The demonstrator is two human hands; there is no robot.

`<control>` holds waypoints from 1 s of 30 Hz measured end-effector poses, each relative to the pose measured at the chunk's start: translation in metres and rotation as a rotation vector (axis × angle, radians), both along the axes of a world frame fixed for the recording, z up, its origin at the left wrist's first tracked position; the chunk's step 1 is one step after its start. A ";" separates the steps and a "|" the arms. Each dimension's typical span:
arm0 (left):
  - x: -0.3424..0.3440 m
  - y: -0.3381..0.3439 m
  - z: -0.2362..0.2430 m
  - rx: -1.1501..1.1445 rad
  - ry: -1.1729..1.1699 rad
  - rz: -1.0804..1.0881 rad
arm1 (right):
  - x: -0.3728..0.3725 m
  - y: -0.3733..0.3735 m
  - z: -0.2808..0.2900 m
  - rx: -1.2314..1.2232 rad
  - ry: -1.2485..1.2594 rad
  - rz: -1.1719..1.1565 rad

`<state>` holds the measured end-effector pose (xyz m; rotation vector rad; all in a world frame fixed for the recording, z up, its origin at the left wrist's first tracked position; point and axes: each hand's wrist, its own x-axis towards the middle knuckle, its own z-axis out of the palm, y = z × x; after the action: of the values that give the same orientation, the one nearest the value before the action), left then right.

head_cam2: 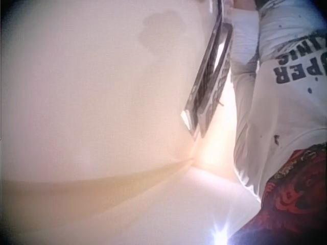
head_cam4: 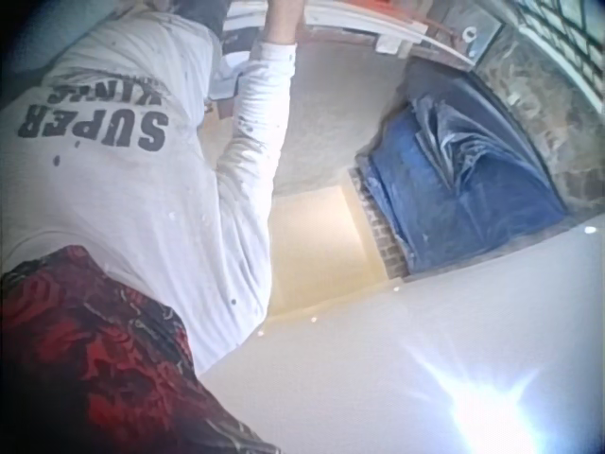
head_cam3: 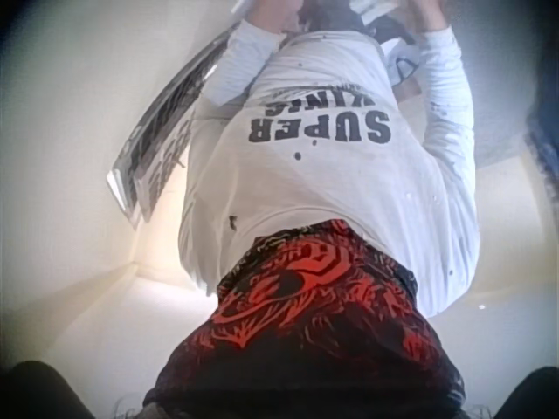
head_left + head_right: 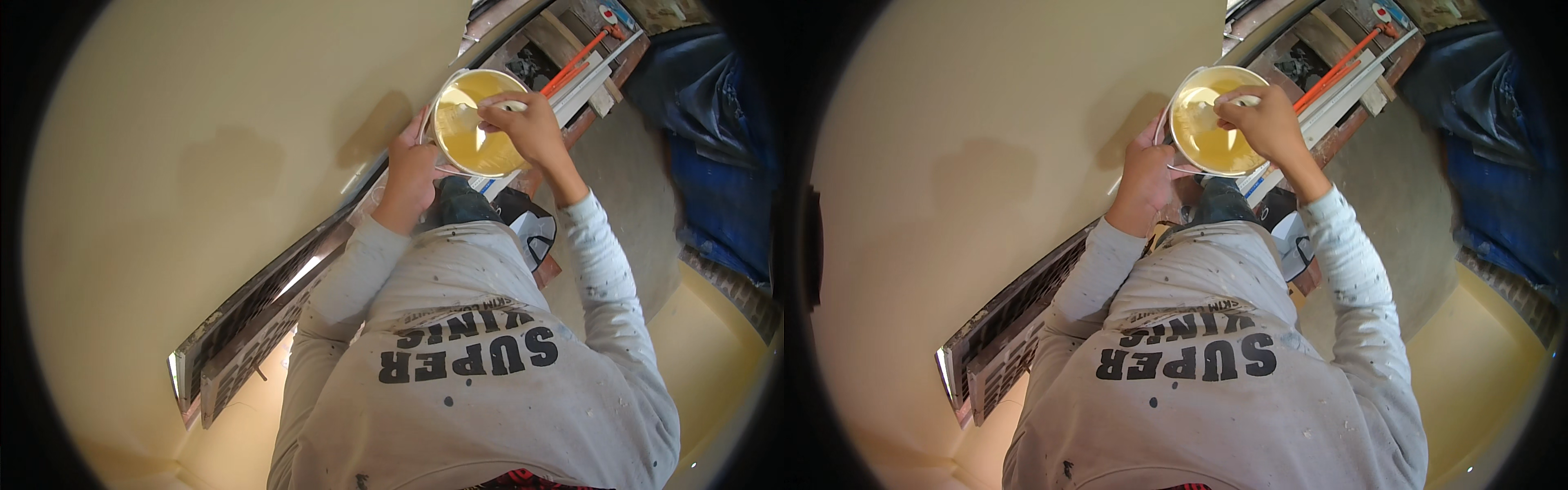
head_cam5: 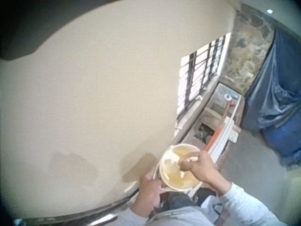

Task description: The person paints the ceiling using a paintbrush and a small container of yellow paint. They repeatedly dip the brush into the container and apply paint to the ceiling in long strokes, working along the edge near a window.

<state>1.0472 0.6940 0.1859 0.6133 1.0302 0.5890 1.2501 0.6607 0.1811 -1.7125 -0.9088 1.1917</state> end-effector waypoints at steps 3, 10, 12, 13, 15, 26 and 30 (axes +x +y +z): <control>-0.005 0.003 -0.010 0.015 -0.008 0.011 | -0.013 -0.018 0.028 0.052 0.331 -0.238; -0.031 0.008 -0.015 0.027 -0.095 0.023 | 0.011 -0.059 0.047 0.069 0.512 -0.422; -0.038 0.004 -0.007 0.022 -0.109 0.057 | 0.017 -0.072 0.042 0.083 0.429 -0.437; -0.041 0.006 -0.001 0.040 -0.119 0.075 | 0.033 -0.084 0.027 0.040 0.355 -0.355; -0.056 0.002 -0.017 0.062 -0.075 0.048 | 0.047 -0.098 0.019 0.080 0.325 -0.368; -0.110 0.008 -0.096 0.007 -0.057 0.167 | 0.058 -0.044 0.118 0.830 0.718 -0.363; -0.118 0.009 -0.078 -0.002 0.007 0.139 | 0.033 -0.001 0.186 1.166 0.834 -0.391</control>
<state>0.9289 0.7035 0.1082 0.5455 1.0859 0.7081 1.2831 0.6596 0.3676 -0.3414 -0.4946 0.7101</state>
